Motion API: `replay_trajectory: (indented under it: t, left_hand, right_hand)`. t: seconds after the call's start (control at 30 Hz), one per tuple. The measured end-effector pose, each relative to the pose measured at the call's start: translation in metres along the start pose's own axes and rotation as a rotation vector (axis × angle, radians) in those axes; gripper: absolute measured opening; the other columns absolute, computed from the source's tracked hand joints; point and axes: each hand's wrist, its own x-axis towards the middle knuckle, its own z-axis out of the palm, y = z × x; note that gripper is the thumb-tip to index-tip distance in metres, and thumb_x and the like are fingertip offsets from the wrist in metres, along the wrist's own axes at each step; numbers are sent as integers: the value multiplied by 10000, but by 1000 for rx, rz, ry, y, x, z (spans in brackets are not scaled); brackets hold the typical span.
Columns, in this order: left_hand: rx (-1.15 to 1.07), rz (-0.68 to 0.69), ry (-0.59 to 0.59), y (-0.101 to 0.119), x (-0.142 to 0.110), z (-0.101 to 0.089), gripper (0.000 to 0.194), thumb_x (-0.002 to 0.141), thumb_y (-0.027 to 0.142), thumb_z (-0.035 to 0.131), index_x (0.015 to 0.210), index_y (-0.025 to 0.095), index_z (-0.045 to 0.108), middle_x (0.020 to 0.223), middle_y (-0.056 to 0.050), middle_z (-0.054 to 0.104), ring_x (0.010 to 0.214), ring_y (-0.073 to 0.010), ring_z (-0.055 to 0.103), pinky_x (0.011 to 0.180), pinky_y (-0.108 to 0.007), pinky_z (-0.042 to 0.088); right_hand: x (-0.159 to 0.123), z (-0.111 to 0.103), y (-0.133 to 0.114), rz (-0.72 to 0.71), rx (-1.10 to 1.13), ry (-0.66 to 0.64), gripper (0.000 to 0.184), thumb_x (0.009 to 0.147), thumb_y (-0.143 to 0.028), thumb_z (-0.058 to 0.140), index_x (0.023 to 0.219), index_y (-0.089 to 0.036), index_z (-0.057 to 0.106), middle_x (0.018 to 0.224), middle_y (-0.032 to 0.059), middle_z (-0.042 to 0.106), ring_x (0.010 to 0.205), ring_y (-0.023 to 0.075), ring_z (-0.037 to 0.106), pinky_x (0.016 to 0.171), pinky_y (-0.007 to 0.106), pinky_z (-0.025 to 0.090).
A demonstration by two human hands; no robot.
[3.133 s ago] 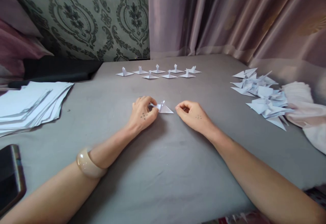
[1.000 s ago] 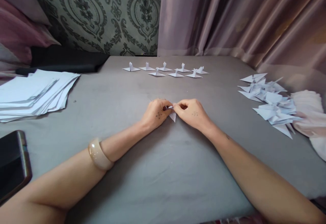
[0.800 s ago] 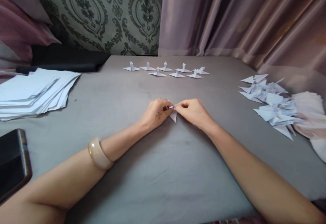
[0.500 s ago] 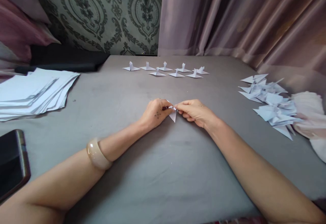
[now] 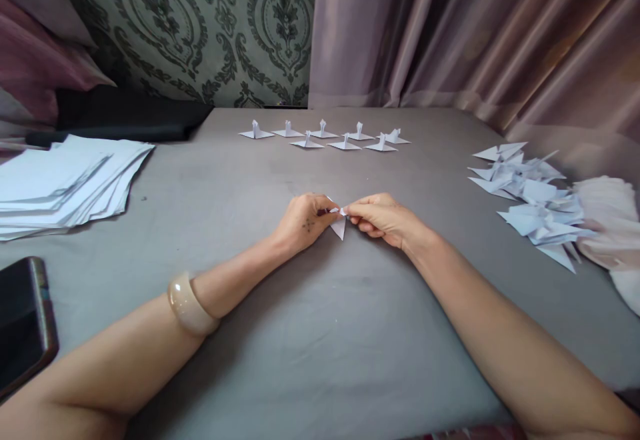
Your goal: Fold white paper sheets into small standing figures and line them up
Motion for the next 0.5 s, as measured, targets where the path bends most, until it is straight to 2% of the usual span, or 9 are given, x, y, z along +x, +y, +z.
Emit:
replay_trajectory:
  t: [0.33,0.5]
  left_hand:
    - [-58,-24,6,0,0,1,160,835,237,601,817,191,753,814,-20,732,744,-152,627,691,-255,435]
    - [-66,-48,12,1,0,1,153,826,241,610,825,188,753,795,-15,724,732,-150,621,672,-252,425]
  right_hand:
    - [1,-2,-1,30,23,35,230,700,-146,728,568,-150,540,508,-32,509,367,4,331,304,147,173]
    - [1,-2,-1,21,37,46,270,711,-152,720,545,-155,507,459,-57,449,351,2,299,299,145,146]
